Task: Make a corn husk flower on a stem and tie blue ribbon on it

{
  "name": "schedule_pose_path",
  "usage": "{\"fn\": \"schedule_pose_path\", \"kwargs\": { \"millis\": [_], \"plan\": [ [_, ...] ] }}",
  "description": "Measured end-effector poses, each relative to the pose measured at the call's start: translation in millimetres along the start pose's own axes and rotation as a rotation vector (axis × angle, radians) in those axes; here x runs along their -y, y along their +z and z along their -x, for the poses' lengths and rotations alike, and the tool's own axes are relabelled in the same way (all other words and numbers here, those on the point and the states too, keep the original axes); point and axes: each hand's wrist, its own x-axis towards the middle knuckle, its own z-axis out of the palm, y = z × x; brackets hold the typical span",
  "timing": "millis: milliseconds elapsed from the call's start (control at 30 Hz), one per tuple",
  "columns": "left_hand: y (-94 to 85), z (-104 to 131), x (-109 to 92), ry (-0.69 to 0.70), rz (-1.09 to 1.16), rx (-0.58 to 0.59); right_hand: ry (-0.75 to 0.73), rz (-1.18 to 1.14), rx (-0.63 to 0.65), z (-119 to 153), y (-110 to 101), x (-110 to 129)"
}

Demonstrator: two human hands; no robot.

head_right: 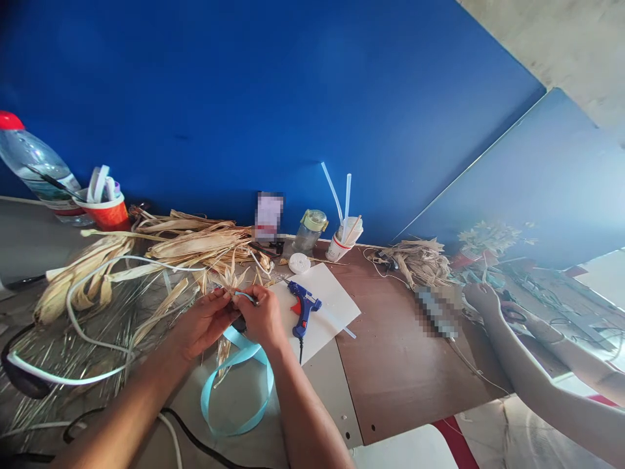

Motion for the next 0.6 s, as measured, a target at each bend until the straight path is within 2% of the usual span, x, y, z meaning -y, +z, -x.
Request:
{"fn": "schedule_pose_path", "kwargs": {
  "millis": [167, 333, 400, 500, 600],
  "plan": [
    [-5.2, -1, -5, -0.004, -0.003, -0.005, -0.008, -0.095, 0.004, -2, -4, -9],
    [-7.2, -2, -9, -0.007, -0.022, -0.014, -0.011, -0.360, 0.005, -1, -13, -7],
    [-6.5, -1, -8, -0.021, -0.025, -0.009, 0.032, -0.426, 0.002, -2, -14, -5],
    [-6.7, -1, -8, -0.037, -0.025, -0.004, 0.093, -0.421, 0.010, -4, -12, -7],
    [-8.1, -1, -8, -0.038, -0.012, -0.004, 0.029, -0.302, -0.045, -8, -13, -11]
  ]
}}
